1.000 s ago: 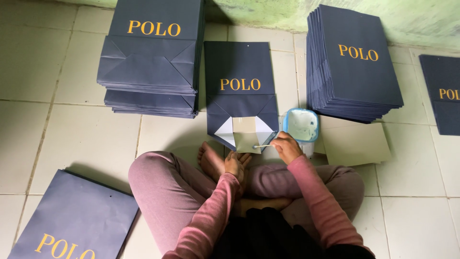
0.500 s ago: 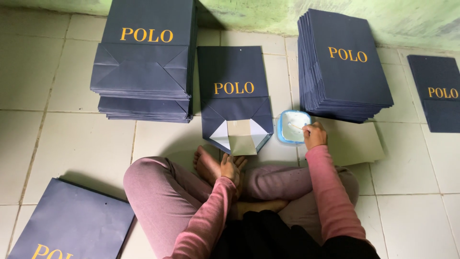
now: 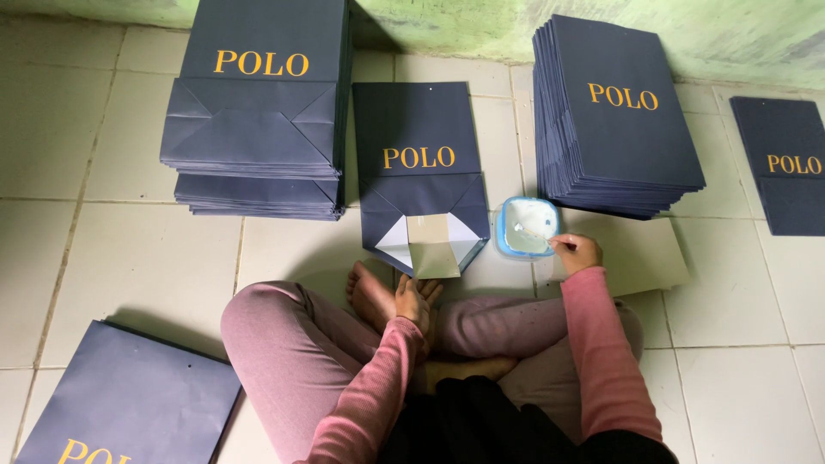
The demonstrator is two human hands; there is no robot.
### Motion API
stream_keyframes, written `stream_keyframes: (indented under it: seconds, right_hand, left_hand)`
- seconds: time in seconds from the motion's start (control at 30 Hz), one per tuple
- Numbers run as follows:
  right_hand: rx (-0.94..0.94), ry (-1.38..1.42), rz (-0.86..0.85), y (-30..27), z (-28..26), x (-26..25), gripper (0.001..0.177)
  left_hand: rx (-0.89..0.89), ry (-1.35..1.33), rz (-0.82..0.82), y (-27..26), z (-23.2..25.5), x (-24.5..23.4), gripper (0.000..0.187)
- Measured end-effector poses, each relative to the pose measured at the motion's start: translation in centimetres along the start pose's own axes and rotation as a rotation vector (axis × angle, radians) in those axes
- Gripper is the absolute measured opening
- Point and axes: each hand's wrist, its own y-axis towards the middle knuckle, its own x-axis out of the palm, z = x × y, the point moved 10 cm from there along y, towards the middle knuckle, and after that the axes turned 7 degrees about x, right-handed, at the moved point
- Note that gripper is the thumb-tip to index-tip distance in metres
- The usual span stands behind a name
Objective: Assembling the bottom of a paper shopping bag by applying glue and folding flaps
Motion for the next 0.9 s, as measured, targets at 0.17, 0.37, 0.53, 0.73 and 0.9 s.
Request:
stream_keyframes:
  seconds: [0.17, 0.37, 0.53, 0.73, 0.9]
  right_hand:
    - [0.03, 0.053, -0.028, -3.1, -1.5, -1.1, 0.018]
    - [0.017, 0.141, -0.098, -4.9, -2.1, -0.9, 0.019]
    - [-0.08, 0.355, -0.144, -6.0, -5.9, -1.5, 0.018]
    - [-0.371, 0.39, -0.162, -10.2, -15.8, 1.9, 0.017]
    - [-0.595, 0.244, -0.233, -14.9, -22.4, 6.7, 0.017]
  left_hand:
    - [0.006, 0.006, -0.009, 0.4, -0.4, -0.3, 0.058]
    - [0.009, 0.005, -0.012, 0.5, -0.5, -0.4, 0.059]
    - [0.011, 0.007, 0.012, 0.3, -0.5, -0.4, 0.061]
    - [0.021, 0.005, 0.044, -0.8, 0.4, 0.6, 0.064]
    - [0.024, 0.001, 0.047, -0.4, -0.1, 0.0, 0.064]
